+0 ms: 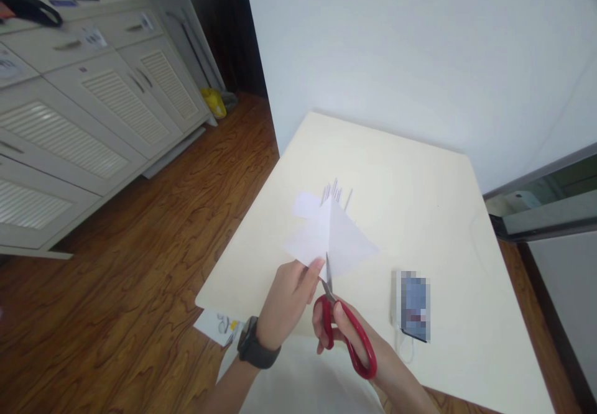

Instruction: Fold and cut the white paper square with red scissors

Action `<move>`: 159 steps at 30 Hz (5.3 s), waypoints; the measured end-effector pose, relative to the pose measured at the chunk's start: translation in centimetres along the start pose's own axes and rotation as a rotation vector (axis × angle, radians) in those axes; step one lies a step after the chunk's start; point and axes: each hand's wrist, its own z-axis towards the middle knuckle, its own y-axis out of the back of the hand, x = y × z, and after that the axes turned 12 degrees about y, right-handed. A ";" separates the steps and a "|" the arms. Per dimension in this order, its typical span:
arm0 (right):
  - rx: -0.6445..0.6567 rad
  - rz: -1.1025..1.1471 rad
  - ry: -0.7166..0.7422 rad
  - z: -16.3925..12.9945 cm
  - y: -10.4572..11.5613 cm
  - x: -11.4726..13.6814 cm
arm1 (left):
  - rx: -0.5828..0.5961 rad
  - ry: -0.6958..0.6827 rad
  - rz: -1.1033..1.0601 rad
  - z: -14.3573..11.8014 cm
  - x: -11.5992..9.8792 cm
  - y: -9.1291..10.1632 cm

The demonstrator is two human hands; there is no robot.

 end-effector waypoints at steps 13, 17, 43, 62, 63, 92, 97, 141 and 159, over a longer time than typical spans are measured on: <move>-0.037 -0.034 -0.012 -1.0 -0.8 0.2 | -0.054 -0.009 -0.047 -0.8 1.0 -1.3; -0.042 -0.073 -0.034 -1.2 -0.6 0.2 | -0.054 -0.015 -0.061 -0.9 1.0 -1.3; -0.002 -0.055 0.007 -1.1 -0.8 -1.0 | -0.110 -0.022 -0.011 -1.0 1.3 -0.6; -0.069 0.009 0.015 -1.9 -0.8 0.3 | -0.061 -0.020 0.054 -0.5 0.4 -1.5; -0.069 0.007 0.015 -2.0 -0.7 0.2 | -0.053 -0.017 0.052 -0.6 0.5 -1.5; -0.086 0.109 0.034 -3.9 0.9 -1.0 | -0.035 0.024 0.039 -1.2 0.3 -3.9; -0.082 0.103 0.017 -3.9 1.4 0.2 | -0.028 0.013 0.045 -0.8 -0.2 -4.1; -0.145 0.093 0.065 -2.8 0.0 -0.3 | 0.012 -0.040 0.073 -0.2 0.3 -2.8; -0.147 0.033 0.098 -3.5 -2.8 0.1 | -0.054 -0.114 0.058 -2.1 0.7 -1.0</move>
